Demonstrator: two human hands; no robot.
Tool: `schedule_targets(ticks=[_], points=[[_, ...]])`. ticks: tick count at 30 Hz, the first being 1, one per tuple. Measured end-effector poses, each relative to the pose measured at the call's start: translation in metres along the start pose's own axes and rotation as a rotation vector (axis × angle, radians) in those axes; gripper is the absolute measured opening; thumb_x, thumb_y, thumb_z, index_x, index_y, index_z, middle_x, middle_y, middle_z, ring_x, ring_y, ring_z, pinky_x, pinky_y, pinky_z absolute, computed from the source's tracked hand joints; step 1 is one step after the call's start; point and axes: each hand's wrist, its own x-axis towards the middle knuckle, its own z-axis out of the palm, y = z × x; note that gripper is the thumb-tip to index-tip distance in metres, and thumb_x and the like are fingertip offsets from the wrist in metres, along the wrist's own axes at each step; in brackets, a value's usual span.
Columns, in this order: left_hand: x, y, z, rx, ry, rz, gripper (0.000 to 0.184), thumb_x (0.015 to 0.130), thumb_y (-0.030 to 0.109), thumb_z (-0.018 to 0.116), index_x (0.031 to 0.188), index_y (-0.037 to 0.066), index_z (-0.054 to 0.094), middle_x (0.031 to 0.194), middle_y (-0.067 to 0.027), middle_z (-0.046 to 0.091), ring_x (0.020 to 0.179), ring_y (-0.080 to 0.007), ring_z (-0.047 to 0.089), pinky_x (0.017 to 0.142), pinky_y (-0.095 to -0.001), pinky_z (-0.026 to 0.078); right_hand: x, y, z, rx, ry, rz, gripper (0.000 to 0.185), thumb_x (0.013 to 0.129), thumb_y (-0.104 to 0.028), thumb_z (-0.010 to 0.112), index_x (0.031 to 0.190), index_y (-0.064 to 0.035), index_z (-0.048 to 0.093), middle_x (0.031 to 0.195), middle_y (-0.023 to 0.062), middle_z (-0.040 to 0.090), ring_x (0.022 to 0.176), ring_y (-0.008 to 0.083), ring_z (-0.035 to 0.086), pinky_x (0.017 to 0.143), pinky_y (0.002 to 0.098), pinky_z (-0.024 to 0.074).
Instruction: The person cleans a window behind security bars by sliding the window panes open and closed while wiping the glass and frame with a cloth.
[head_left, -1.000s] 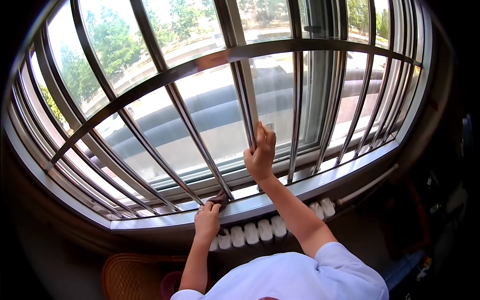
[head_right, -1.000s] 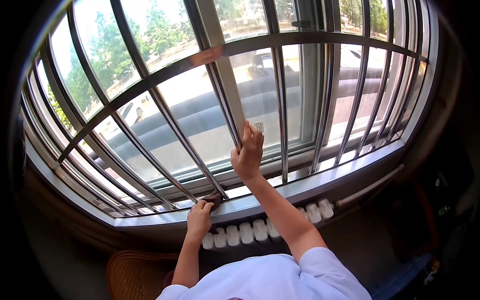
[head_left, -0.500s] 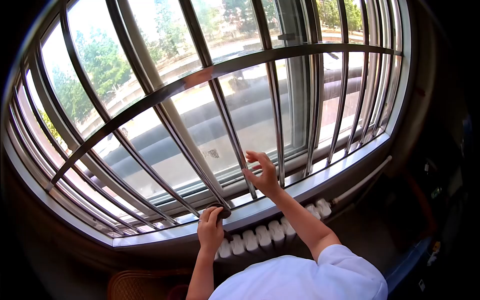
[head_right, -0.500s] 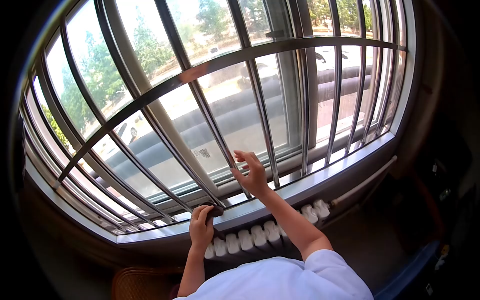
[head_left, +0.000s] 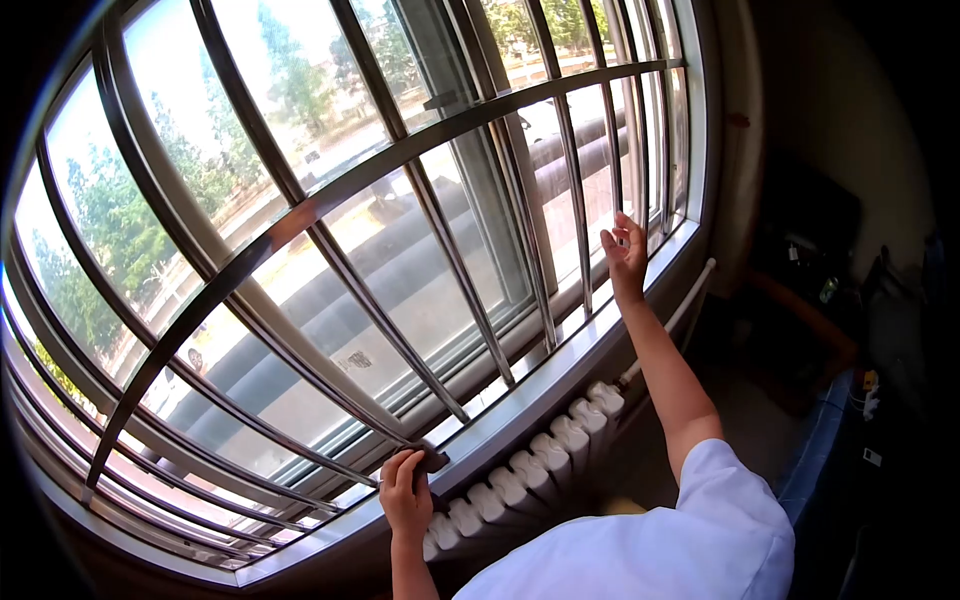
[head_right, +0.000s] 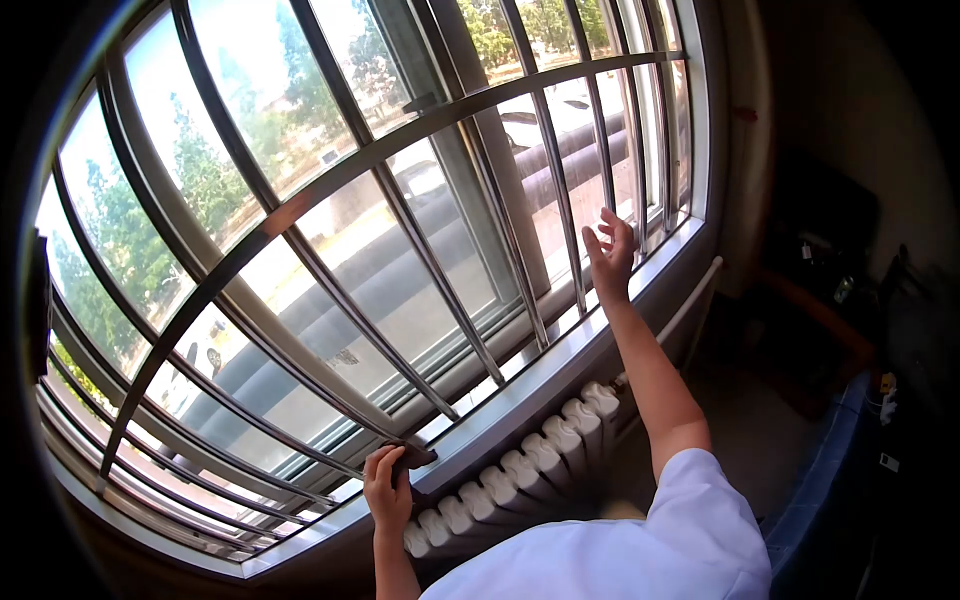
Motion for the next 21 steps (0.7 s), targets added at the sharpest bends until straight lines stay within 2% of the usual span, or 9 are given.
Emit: schedule_targets(ticks=[2,7,8,10,14,16,17,20,21], points=[[-0.008,0.005,0.005,0.051,-0.036,-0.022,0.033,0.074,-0.006,0.062,0.104,0.006,0.065,0.107,-0.0108,0.062,0.100,-0.0324,0.059,0.086,-0.0395,0.048,0.048,0.029,-0.012,-0.008,0.074,0.082,0.043,0.092,-0.029,0.063,0.126,-0.0038,0.054,0.126,0.0099,0.055,0.107,0.0204,0.056,0.090,0.0342,0.0466],[-0.010,0.030,0.027,0.075,0.013,-0.078,0.033,0.072,-0.008,0.061,0.104,0.003,0.064,0.107,-0.0133,0.061,0.100,-0.0326,0.059,0.089,-0.0388,0.047,0.158,0.120,-0.025,0.036,0.220,0.108,0.045,0.096,-0.031,0.055,0.127,0.0023,0.055,0.123,0.0176,0.058,0.114,0.0278,0.055,0.099,0.0355,0.0418],[-0.007,0.035,0.036,0.080,0.050,-0.083,0.033,0.073,-0.009,0.060,0.104,0.002,0.064,0.107,-0.0140,0.061,0.100,-0.0325,0.059,0.089,-0.0384,0.047,0.175,0.131,-0.027,-0.107,0.200,0.056,0.050,0.097,-0.037,0.051,0.127,0.0028,0.055,0.126,0.0203,0.056,0.117,0.0320,0.053,0.102,0.0373,0.0389],[0.004,0.050,0.058,0.076,0.113,-0.120,0.033,0.073,-0.009,0.060,0.104,0.001,0.064,0.107,-0.0151,0.061,0.100,-0.0325,0.059,0.089,-0.0378,0.046,0.217,0.175,-0.023,-0.141,0.109,0.115,0.061,0.098,-0.048,0.044,0.129,0.0037,0.052,0.128,0.0233,0.054,0.118,0.0350,0.052,0.104,0.0384,0.0364],[0.032,0.089,0.112,0.025,0.210,-0.134,0.035,0.071,-0.006,0.058,0.104,0.002,0.065,0.107,-0.0148,0.062,0.099,-0.0330,0.059,0.088,-0.0389,0.047,0.256,0.185,-0.019,0.072,0.036,0.198,0.072,0.097,-0.056,0.038,0.133,0.0055,0.047,0.130,0.0249,0.053,0.122,0.0351,0.049,0.106,0.0384,0.0346],[0.042,0.108,0.135,0.000,0.178,-0.112,0.031,0.074,-0.006,0.058,0.104,0.001,0.064,0.107,-0.0157,0.061,0.100,-0.0326,0.059,0.091,-0.0380,0.046,0.284,0.219,-0.011,0.210,-0.110,0.196,0.083,0.094,-0.065,0.036,0.132,0.0072,0.047,0.125,0.0213,0.055,0.121,0.0313,0.049,0.106,0.0378,0.0337],[0.043,0.116,0.144,-0.001,0.151,-0.112,0.032,0.073,-0.005,0.060,0.104,0.003,0.065,0.107,-0.0144,0.062,0.100,-0.0328,0.059,0.089,-0.0386,0.047,0.292,0.231,-0.023,0.229,-0.253,0.349,0.091,0.092,-0.070,0.035,0.147,0.0028,0.027,0.148,0.0130,0.038,0.137,0.0233,0.034,0.113,0.0341,0.0239],[0.044,0.137,0.155,0.034,0.097,-0.057,0.032,0.072,-0.003,0.064,0.102,0.007,0.067,0.105,-0.0100,0.064,0.096,-0.0315,0.061,0.085,-0.0390,0.049,0.279,0.175,-0.010,0.557,-0.255,0.467,0.084,0.094,-0.065,0.037,0.147,0.0005,0.030,0.148,0.0118,0.038,0.138,0.0194,0.034,0.113,0.0299,0.0231],[0.041,0.140,0.157,0.054,0.099,-0.067,0.031,0.071,-0.001,0.066,0.101,0.009,0.068,0.104,-0.0079,0.065,0.094,-0.0301,0.062,0.082,-0.0384,0.050,0.285,0.201,-0.002,0.525,-0.234,0.439,0.083,0.095,-0.063,0.038,0.146,0.0017,0.031,0.148,0.0107,0.038,0.137,0.0193,0.035,0.113,0.0290,0.0241]])
